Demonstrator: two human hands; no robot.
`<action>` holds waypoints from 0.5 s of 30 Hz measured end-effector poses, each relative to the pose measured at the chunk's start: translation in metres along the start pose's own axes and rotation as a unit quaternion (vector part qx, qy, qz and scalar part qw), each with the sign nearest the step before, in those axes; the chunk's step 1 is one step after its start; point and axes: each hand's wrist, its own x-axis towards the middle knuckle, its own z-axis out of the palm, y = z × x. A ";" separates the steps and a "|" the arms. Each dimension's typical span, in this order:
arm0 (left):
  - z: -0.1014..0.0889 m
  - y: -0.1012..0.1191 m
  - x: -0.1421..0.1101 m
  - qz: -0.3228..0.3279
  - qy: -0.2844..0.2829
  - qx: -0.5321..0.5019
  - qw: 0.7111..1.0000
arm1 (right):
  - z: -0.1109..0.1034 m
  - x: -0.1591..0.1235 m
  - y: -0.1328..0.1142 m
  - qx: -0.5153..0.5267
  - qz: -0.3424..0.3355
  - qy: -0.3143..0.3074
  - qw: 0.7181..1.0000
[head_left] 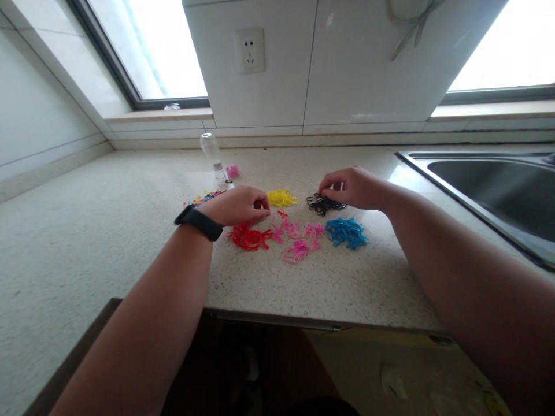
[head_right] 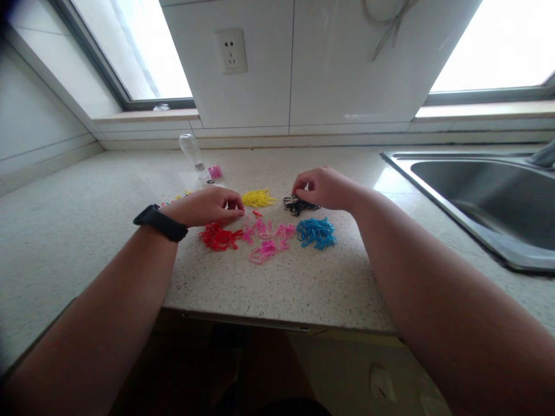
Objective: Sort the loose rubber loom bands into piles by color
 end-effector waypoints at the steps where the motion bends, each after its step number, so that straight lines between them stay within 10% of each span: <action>1: 0.000 0.000 0.000 -0.001 0.000 0.002 1.000 | -0.001 0.000 0.000 -0.004 0.000 0.004 1.000; 15: -0.001 0.001 -0.001 -0.004 -0.004 0.011 1.000 | 0.003 0.002 0.004 -0.042 -0.023 -0.002 0.999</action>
